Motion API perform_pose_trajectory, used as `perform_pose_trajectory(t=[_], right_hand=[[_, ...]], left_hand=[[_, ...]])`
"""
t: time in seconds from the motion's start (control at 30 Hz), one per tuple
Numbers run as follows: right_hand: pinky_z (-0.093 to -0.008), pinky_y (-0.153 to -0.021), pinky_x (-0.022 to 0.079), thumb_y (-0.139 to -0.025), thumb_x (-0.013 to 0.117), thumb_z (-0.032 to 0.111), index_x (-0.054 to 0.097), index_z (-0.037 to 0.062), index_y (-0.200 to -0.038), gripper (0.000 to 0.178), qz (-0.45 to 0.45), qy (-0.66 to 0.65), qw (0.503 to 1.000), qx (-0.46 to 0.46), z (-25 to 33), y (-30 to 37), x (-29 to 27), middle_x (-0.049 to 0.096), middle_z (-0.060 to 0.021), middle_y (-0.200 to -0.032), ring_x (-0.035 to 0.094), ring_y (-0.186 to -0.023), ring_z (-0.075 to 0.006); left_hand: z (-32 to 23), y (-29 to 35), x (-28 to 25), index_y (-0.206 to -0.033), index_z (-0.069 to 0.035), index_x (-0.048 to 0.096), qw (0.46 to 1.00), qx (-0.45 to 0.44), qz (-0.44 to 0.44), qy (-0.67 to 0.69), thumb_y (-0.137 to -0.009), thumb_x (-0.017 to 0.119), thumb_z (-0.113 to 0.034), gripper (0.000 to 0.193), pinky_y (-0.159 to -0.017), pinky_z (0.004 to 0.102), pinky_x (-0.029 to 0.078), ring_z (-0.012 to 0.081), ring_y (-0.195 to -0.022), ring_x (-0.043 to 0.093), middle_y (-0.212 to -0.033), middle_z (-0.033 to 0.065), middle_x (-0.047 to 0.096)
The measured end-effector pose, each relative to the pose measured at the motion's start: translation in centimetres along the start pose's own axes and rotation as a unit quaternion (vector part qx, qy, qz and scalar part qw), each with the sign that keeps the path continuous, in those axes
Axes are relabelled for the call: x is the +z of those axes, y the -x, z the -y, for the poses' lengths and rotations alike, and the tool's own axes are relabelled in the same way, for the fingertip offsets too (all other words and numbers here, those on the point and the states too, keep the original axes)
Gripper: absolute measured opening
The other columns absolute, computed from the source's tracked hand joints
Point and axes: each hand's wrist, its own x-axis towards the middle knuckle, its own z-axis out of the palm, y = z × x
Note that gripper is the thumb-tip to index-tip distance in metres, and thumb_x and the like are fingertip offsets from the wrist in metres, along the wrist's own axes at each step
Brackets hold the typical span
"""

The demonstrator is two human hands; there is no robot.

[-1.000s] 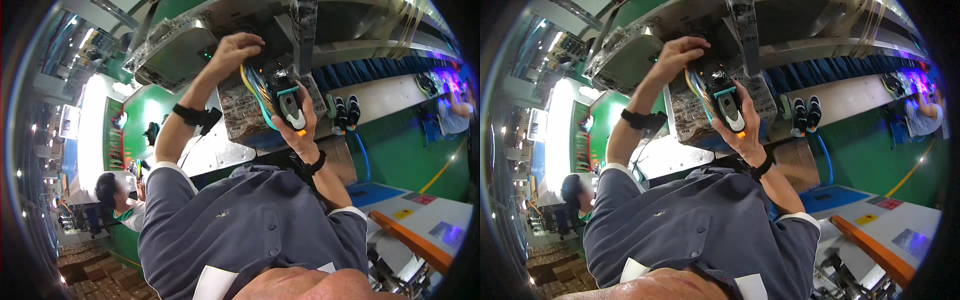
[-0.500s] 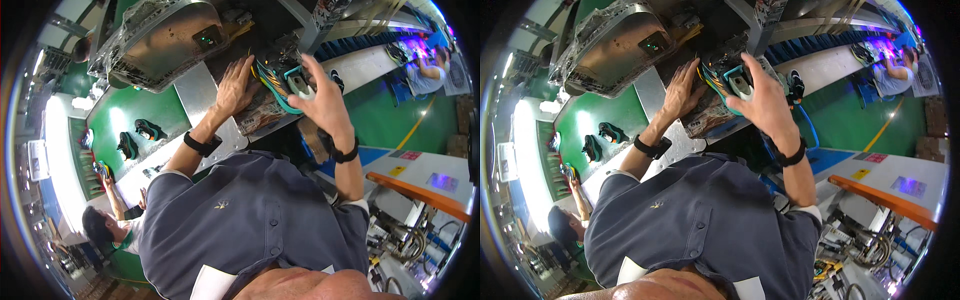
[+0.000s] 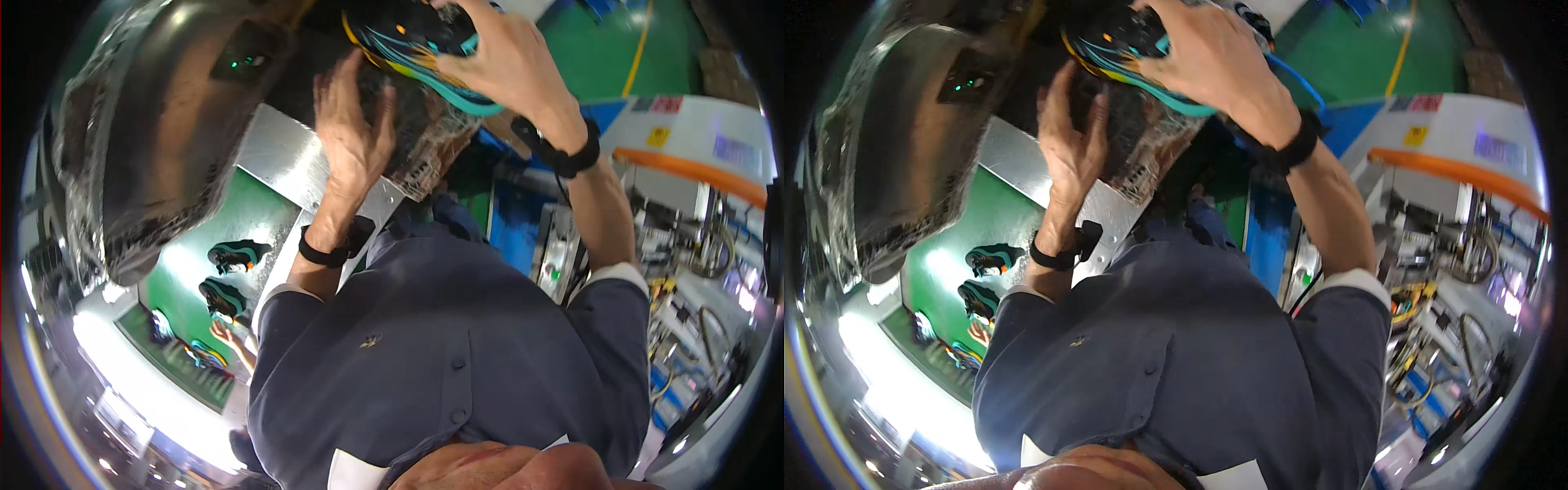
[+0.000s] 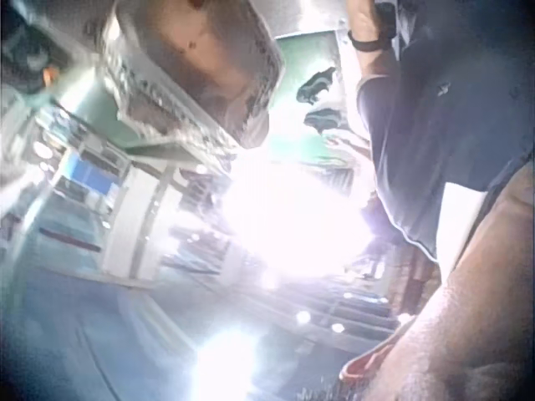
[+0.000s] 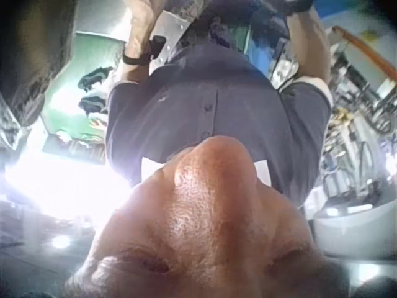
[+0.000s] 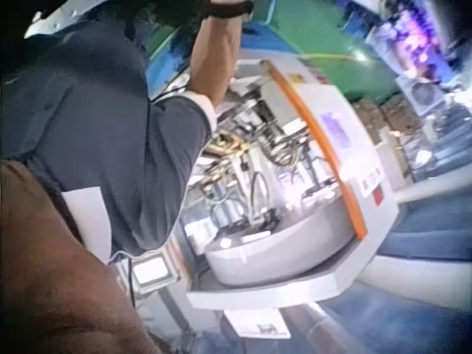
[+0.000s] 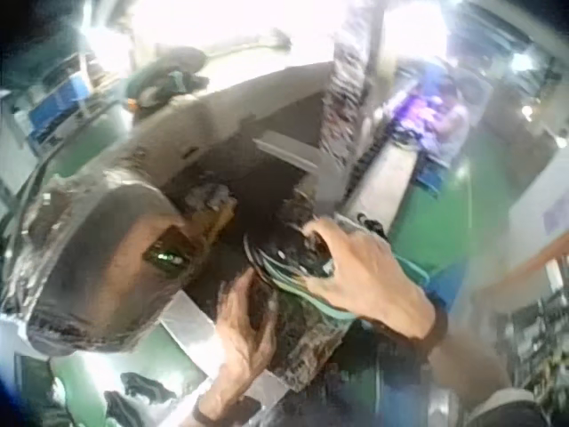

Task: Operating a shoe lasting or sole attaching machine and placing finished shoes on a conveyor belt.

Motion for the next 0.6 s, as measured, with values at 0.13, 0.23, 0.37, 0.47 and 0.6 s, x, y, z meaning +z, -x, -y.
perform_pose_trajectory(t=[0.13,0.23,0.37,0.47,0.6], right_hand=[[-0.0440,-0.075,0.050,-0.072,0.071,0.016,0.050,0.0038,-0.113,0.048,-0.056,0.003,0.998,0.008,-0.4,0.2,-0.1,0.063,-0.0231,-0.092,0.064,-0.086,-0.0396],[-0.0441,-0.074,0.051,-0.073,0.072,0.019,0.050,0.0038,-0.111,0.047,-0.077,0.000,0.997,0.028,-0.7,0.9,0.1,0.065,-0.0213,-0.091,0.065,-0.085,-0.0369],[-0.0418,-0.073,0.051,-0.073,0.075,0.020,0.049,0.0048,-0.112,0.049,-0.130,-0.017,0.991,0.019,-0.8,2.7,-0.3,0.066,-0.0201,-0.091,0.067,-0.083,-0.0343],[-0.0407,-0.072,0.051,-0.073,0.077,0.020,0.049,0.0051,-0.112,0.050,-0.256,-0.076,0.962,-0.051,-1.3,4.9,-0.2,0.066,-0.0190,-0.092,0.067,-0.082,-0.0336],[-0.0408,-0.071,0.054,-0.072,0.078,0.031,0.055,0.0076,-0.113,0.052,-0.420,-0.043,0.906,-0.032,-3.3,10.5,0.7,0.067,-0.0143,-0.081,0.067,-0.069,-0.0308]], left_hand=[[0.1,-0.2,0.5,-0.129,0.001,0.048,1.000,0.018,0.022,0.010,-0.086,0.065,-0.014,0.049,-0.107,0.0551,0.031,0.0373,-0.116,0.054,-0.122,0.0218,0.057],[-0.2,-0.2,0.8,-0.128,0.001,0.051,0.999,0.014,-0.007,0.032,-0.086,0.067,-0.017,0.048,-0.107,0.0552,0.031,0.0355,-0.110,0.059,-0.118,0.0193,0.061],[-0.2,0.0,1.1,-0.123,0.004,0.054,0.998,0.017,-0.026,0.052,-0.086,0.070,-0.022,0.049,-0.098,0.0470,0.040,0.0369,-0.102,0.060,-0.112,0.0225,0.062],[-0.9,0.4,1.0,-0.123,0.005,0.055,1.000,0.002,-0.011,0.025,-0.083,0.072,-0.016,0.048,-0.091,0.0416,0.045,0.0356,-0.101,0.059,-0.107,0.0233,0.062],[-2.2,0.7,1.8,-0.126,0.008,0.052,0.985,-0.036,0.008,0.167,-0.089,0.067,-0.011,0.045,-0.099,0.0362,0.044,0.0277,-0.111,0.058,-0.123,0.0208,0.058]])
